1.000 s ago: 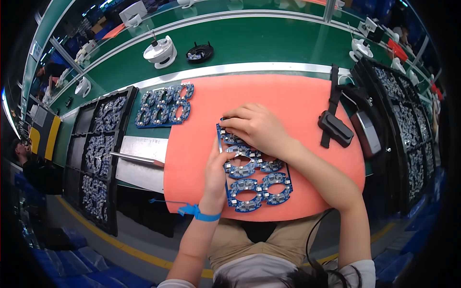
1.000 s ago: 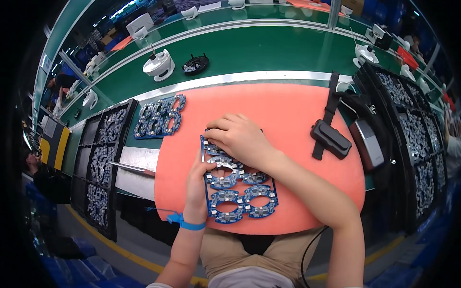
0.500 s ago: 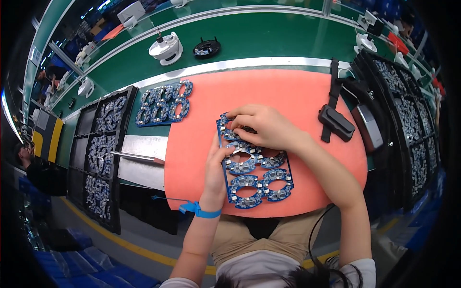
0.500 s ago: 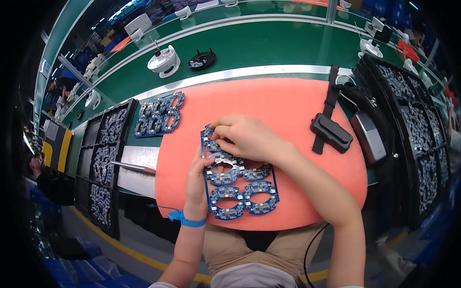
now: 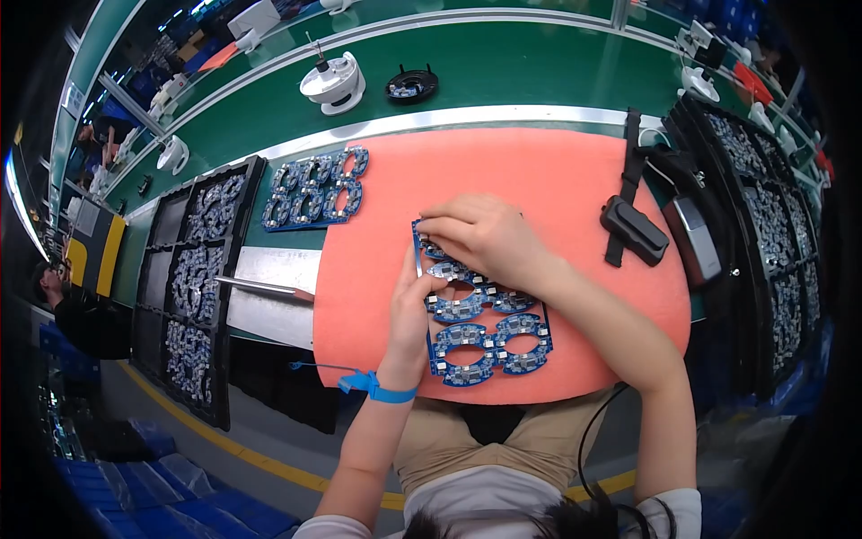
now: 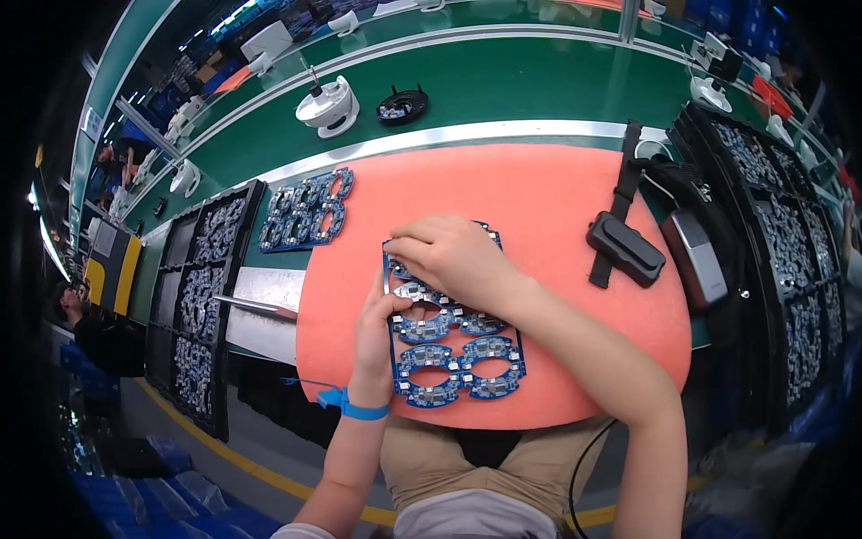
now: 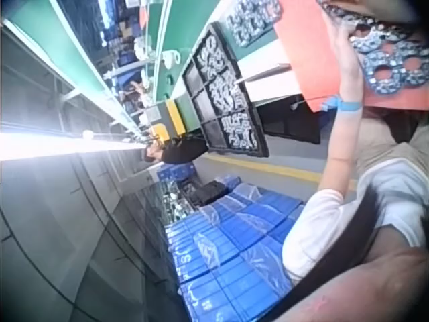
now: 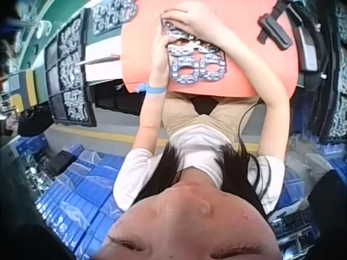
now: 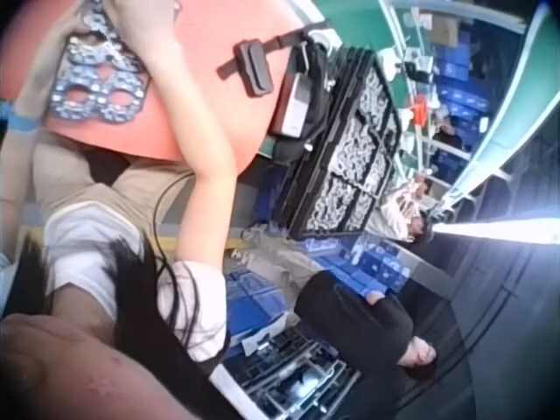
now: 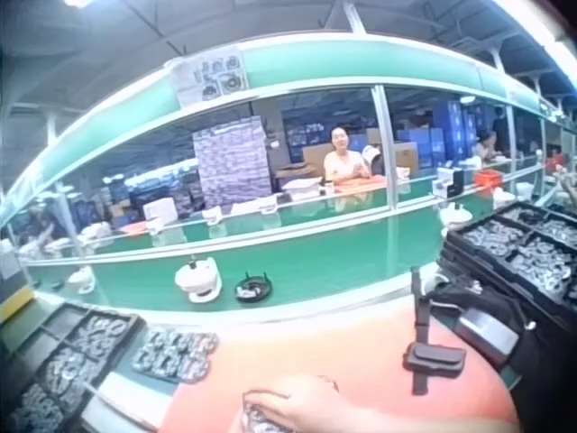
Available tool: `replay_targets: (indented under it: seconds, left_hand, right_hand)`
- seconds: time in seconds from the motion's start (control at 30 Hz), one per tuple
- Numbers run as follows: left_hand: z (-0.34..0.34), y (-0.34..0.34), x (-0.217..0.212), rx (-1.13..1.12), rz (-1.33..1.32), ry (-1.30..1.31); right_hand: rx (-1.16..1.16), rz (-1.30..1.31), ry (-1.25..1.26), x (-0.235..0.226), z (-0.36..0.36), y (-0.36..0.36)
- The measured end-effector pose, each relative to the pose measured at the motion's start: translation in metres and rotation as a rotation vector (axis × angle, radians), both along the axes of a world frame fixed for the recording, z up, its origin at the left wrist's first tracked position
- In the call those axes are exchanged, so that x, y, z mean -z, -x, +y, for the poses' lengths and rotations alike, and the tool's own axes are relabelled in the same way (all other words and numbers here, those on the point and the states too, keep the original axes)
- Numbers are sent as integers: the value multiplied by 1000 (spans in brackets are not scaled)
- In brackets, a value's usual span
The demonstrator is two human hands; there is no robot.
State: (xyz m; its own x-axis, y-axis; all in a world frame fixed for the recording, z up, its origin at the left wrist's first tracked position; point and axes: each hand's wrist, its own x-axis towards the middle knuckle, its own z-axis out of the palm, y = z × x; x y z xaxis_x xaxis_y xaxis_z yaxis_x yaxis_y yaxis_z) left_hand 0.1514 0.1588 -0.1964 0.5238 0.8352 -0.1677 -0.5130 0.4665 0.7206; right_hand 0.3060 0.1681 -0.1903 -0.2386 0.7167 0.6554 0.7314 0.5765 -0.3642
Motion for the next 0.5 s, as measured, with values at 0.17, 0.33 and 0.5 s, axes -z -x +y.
replay_targets:
  seconds: [0.17, 0.33, 0.5]
  left_hand:
    - [1, 2, 6, -13, 65, -45]
    - [2, 3, 6, 0, 107, -101]
    - [2, 1, 5, -2, 57, -91]
  right_hand:
    - [10, 93, 102, 6, -1, 9]
    - [-1, 220, 234, -3, -4, 12]
    - [-23, 256, 219, -7, -2, 0]
